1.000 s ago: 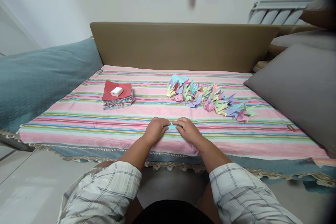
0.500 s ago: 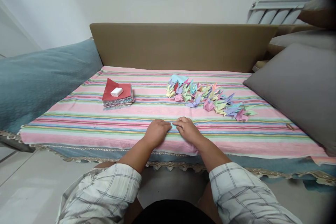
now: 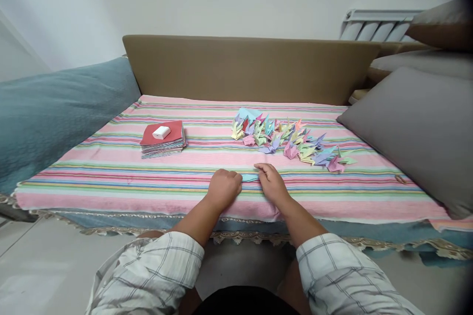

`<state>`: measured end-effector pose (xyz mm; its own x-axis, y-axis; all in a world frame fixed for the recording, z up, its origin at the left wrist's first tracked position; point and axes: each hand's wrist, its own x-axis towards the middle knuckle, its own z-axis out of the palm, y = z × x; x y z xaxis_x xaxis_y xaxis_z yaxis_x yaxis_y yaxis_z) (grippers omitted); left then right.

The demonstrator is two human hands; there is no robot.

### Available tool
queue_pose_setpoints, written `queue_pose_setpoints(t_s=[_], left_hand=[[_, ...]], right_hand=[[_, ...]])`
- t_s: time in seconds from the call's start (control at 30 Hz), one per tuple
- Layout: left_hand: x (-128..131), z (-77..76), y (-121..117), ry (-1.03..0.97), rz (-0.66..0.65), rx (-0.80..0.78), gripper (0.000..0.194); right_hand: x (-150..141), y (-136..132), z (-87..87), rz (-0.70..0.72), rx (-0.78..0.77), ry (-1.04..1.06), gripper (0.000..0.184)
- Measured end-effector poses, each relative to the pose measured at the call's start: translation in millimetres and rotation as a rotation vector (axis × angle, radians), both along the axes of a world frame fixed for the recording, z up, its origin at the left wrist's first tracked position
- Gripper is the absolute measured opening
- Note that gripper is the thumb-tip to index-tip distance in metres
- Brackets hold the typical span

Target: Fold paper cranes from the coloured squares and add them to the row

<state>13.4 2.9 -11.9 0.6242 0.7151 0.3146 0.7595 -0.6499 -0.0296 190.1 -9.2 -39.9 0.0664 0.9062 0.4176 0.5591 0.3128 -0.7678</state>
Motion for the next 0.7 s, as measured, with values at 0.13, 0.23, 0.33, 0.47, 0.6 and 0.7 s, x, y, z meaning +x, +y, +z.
queue_pose_setpoints(t_s=[0.13,0.23,0.33,0.47,0.6,0.7], left_hand=[[-0.6,-2.3,3.8,-0.087,0.03,-0.031,0.014],[-3.6,-0.5,7.3,-0.272,0.096,-0.131,0.014],[-1.1,2.1,6.6,-0.707,0.198,-0.36,0.014],[12.2,6.2,-3.7,-1.404,0.171,-0.856,0.026],[21.7,8.4,-15.1,-1.689,0.116,-1.075,0.033],[22.0,7.1,-17.9,-1.709,0.106,-1.142,0.032]], right_hand=[[-4.1,-1.0,-1.4,-0.085,-0.057,0.39,0.024],[-11.2,-1.8,-3.3,-0.104,-0.106,0.64,0.025],[-20.8,-5.0,-1.9,-0.062,-0.162,0.807,0.029],[-33.2,-12.5,5.7,0.143,-0.266,0.876,0.036],[-37.6,-17.0,11.5,0.188,-0.217,0.837,0.028],[-35.9,-17.5,12.1,0.145,-0.17,0.807,0.024]])
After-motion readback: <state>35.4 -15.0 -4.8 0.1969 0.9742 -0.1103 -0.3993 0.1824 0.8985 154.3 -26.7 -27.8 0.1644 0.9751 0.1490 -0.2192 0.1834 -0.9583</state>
